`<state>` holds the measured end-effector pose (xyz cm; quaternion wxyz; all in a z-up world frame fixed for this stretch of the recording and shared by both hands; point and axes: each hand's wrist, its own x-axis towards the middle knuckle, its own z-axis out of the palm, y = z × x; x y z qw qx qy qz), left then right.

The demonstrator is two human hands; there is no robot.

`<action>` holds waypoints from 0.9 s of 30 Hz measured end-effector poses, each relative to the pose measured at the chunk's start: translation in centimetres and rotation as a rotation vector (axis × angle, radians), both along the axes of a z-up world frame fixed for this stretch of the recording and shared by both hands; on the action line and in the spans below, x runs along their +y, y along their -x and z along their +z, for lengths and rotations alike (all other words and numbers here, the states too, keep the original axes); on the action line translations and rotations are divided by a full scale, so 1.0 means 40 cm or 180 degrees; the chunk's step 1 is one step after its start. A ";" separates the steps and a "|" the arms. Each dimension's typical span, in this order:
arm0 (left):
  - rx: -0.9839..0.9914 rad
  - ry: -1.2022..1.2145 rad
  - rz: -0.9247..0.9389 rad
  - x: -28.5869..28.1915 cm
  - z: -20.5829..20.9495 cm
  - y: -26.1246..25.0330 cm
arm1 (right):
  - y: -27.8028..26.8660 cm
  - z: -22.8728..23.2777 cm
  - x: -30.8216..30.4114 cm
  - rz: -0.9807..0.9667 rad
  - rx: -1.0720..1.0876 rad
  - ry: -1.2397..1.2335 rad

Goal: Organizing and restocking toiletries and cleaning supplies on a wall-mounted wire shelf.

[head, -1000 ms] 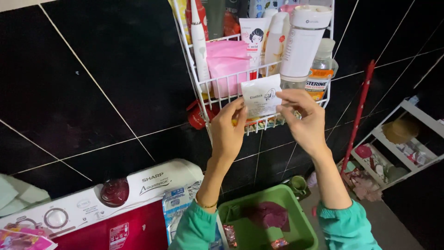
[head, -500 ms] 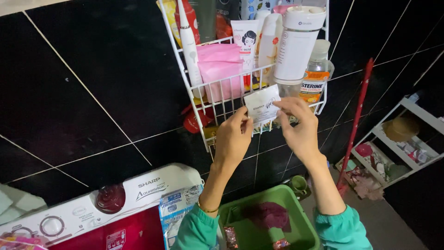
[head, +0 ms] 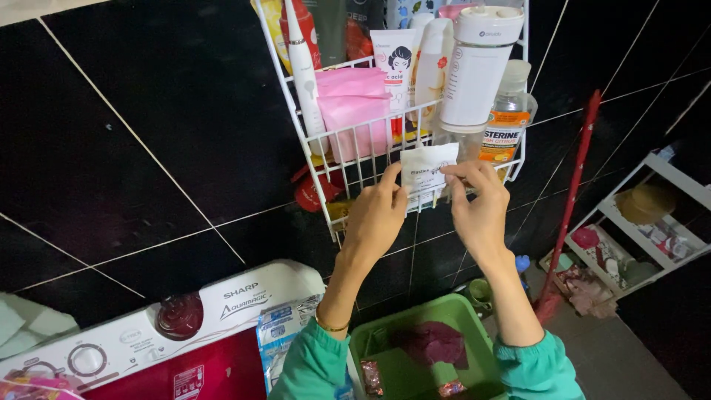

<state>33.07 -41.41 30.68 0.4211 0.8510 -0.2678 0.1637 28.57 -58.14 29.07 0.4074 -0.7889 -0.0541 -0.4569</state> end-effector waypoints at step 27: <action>-0.0822 0.1045 -0.0094 0.060 -0.058 0.153 | 0.072 -0.067 0.077 0.0339 0.0241 -0.0694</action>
